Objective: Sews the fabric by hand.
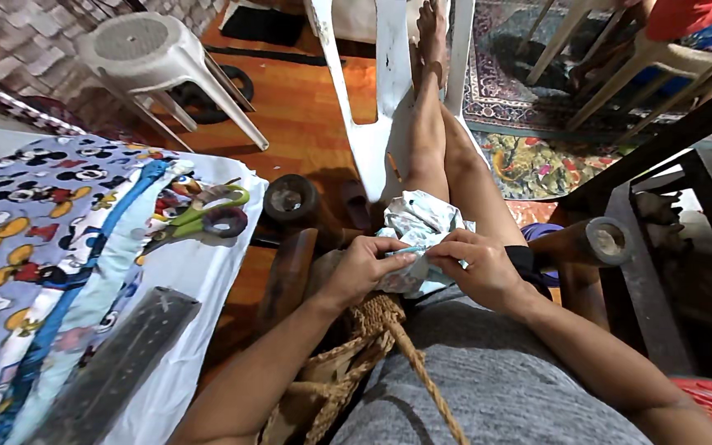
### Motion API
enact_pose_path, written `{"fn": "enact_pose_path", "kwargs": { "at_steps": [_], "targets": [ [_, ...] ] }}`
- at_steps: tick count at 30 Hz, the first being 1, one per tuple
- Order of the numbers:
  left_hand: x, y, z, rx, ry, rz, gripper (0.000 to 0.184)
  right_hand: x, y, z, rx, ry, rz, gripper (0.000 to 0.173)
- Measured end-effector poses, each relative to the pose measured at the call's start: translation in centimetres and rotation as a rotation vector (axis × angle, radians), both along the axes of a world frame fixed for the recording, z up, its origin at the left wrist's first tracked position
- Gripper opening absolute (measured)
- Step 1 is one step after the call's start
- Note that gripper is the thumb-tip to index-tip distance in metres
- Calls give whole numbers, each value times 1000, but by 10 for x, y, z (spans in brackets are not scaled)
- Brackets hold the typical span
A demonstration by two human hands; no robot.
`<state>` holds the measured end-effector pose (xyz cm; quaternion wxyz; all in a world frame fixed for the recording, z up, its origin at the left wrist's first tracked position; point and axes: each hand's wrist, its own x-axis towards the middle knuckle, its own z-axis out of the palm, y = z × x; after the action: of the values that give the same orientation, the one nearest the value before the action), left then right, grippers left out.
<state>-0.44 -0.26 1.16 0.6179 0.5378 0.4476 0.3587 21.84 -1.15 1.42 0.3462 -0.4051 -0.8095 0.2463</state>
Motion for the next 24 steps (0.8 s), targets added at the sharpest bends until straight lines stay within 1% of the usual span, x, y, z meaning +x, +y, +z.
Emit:
{"fn": "enact_pose_path", "kwargs": {
  "at_steps": [12,17,24],
  "targets": [
    [0,-1,-1,91,48,-14,8,-3,-1,0,3,-12,-3,18],
    [2,-4,1,136,108,0,6,-4,-1,0,-9,-12,-9,18],
    [5,-9,0,275,225,39,9,-7,-3,0,-14,-6,-34,18]
  ]
}}
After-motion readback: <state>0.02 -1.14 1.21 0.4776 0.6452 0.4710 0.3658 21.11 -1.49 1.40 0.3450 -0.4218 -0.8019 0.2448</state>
